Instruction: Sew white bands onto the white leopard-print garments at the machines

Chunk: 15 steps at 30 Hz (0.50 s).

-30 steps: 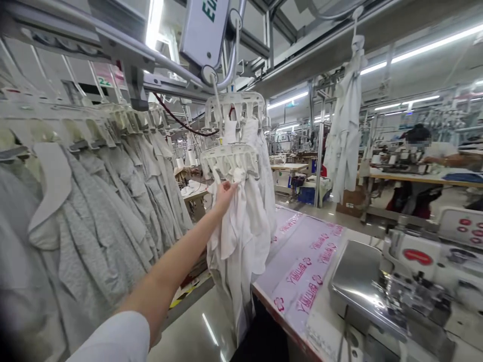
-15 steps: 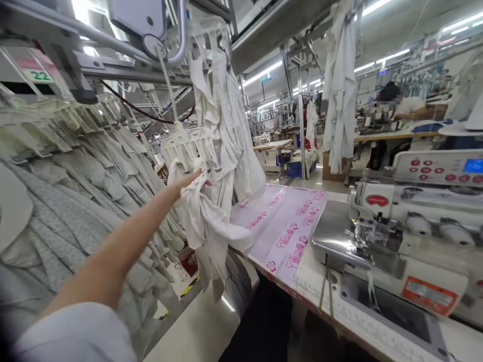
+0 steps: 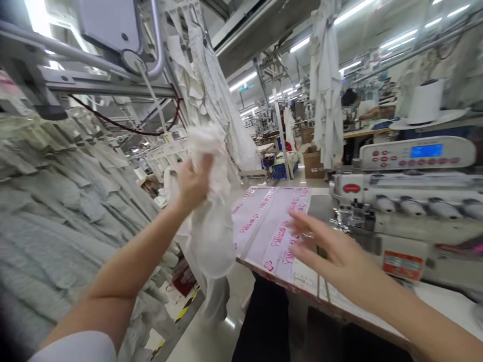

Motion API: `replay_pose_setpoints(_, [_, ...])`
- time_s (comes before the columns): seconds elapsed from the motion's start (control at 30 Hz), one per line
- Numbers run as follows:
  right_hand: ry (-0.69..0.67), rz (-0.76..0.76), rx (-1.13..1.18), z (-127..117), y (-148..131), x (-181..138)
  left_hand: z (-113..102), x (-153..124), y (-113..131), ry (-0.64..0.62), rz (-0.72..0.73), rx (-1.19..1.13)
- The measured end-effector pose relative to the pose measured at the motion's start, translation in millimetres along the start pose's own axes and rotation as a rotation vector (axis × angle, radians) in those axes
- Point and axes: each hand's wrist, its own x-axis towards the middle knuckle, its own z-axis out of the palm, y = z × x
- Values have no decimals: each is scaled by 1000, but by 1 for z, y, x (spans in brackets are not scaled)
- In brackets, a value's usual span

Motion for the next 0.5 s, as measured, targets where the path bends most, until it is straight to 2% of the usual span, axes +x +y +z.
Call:
replay_pose_setpoints(0.1, [7, -116, 299, 34, -14, 52, 53, -44, 16, -314, 394, 45])
replay_pose_setpoints(0.13, [49, -96, 402, 39, -12, 65, 66, -56, 16, -397, 502, 39])
replay_pose_setpoints(0.2, [119, -9, 463, 39, 3, 76, 86, -73, 8, -494, 583, 27])
replay_pose_setpoints(0.23, [148, 21, 408, 35, 12, 73, 93, -80, -1, -494, 549, 32])
replay_pose_setpoints(0.3, [146, 3, 129, 24, 28, 55, 106, -91, -25, -440, 382, 48])
replay_pose_setpoints(0.4, [-40, -219, -517, 18, 43, 17, 124, -103, -60, -378, 46, -23])
replay_pose_setpoints(0.5, [-176, -418, -1061, 34, 48, -8, 144, -118, -77, -317, -252, -246])
